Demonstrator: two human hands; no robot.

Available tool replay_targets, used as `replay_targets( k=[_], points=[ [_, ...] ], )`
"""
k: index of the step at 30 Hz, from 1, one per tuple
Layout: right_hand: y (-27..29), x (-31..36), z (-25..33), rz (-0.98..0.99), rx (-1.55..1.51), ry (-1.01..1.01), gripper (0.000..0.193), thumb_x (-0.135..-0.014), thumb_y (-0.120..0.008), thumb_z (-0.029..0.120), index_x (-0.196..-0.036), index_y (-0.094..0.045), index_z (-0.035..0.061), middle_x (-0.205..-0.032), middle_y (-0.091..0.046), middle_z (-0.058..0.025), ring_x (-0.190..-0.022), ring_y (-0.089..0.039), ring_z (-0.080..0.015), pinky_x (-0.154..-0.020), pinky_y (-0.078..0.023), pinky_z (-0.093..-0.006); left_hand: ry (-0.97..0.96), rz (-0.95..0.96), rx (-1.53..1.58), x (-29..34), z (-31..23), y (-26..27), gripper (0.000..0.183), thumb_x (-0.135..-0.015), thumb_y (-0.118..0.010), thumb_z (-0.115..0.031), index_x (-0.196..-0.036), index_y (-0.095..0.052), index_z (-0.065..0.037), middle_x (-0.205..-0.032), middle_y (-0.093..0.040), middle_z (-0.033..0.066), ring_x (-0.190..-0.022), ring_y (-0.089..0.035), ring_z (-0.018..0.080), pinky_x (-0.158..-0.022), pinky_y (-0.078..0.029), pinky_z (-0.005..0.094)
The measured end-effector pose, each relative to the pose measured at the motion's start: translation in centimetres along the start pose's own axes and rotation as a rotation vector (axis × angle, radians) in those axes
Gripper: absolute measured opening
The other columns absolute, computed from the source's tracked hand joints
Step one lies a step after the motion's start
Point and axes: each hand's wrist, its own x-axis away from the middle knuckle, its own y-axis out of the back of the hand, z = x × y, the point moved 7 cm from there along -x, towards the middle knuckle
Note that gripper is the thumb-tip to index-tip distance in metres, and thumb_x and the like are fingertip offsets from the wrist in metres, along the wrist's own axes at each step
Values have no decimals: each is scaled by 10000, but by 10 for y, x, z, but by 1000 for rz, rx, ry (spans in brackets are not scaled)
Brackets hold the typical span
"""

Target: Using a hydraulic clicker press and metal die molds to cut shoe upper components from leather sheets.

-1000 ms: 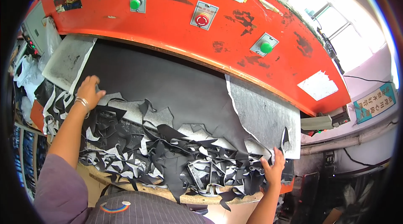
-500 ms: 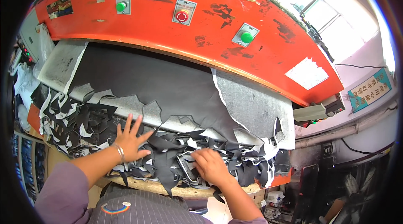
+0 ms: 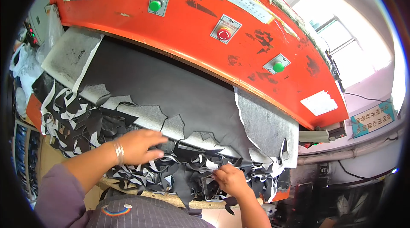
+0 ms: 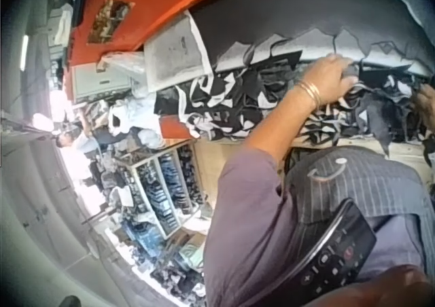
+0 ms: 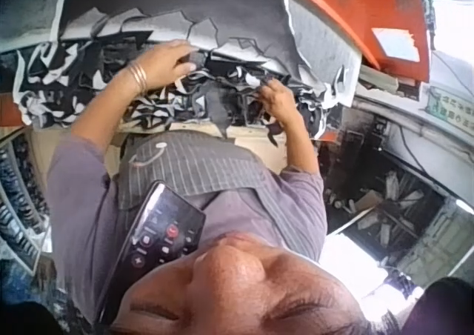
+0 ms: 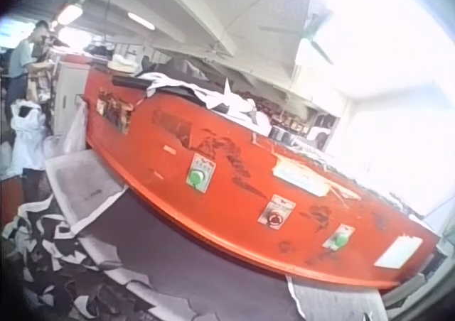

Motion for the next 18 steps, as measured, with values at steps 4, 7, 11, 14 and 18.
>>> replay_targets(
  k=[4, 7, 11, 14, 18],
  points=[
    [33, -25, -21, -117, -192, -370, 179, -826, -682, 193, -848, -640, 21, -736, -566, -148, -685, -580, -343, -633, -471, -404, -28, -94, -144, -57, 35, 3, 524, -900, -539, -387, -1331, -492, -93, -1425, -415, 166, -1321, -387, 322, -1095, -298, 427],
    [44, -65, -53, -309, -213, -590, 195, -829, -671, 187, -843, -622, -1, -739, -583, -175, -689, -591, -330, -622, -455, -393, -126, -242, -348, -90, 64, -22, 537, -910, -505, -413, -1362, -467, -127, -1451, -393, 135, -1374, -307, 305, -1133, -211, 455],
    [50, -112, -114, -336, -306, -867, 244, -851, -639, 220, -778, -619, -12, -610, -584, -164, -544, -588, -254, -525, -445, -387, -265, -322, -532, -90, 52, -33, 519, -909, -466, -475, -1365, -481, -227, -1475, -375, 78, -1400, -265, 290, -1141, -141, 518],
    [33, -143, -151, -283, -391, -942, 238, -853, -639, 211, -758, -624, -6, -556, -574, -129, -450, -562, -206, -427, -436, -351, -292, -283, -542, -93, 50, -33, 477, -902, -485, -468, -1336, -516, -271, -1477, -378, 52, -1396, -275, 282, -1135, -141, 538],
    [2, -163, -163, -229, -515, -973, 228, -853, -641, 195, -745, -619, -5, -540, -566, -100, -424, -560, -181, -363, -442, -314, -302, -281, -509, -89, 51, -32, 460, -901, -486, -465, -1314, -537, -268, -1473, -383, 54, -1392, -284, 278, -1133, -148, 537]
  ],
)
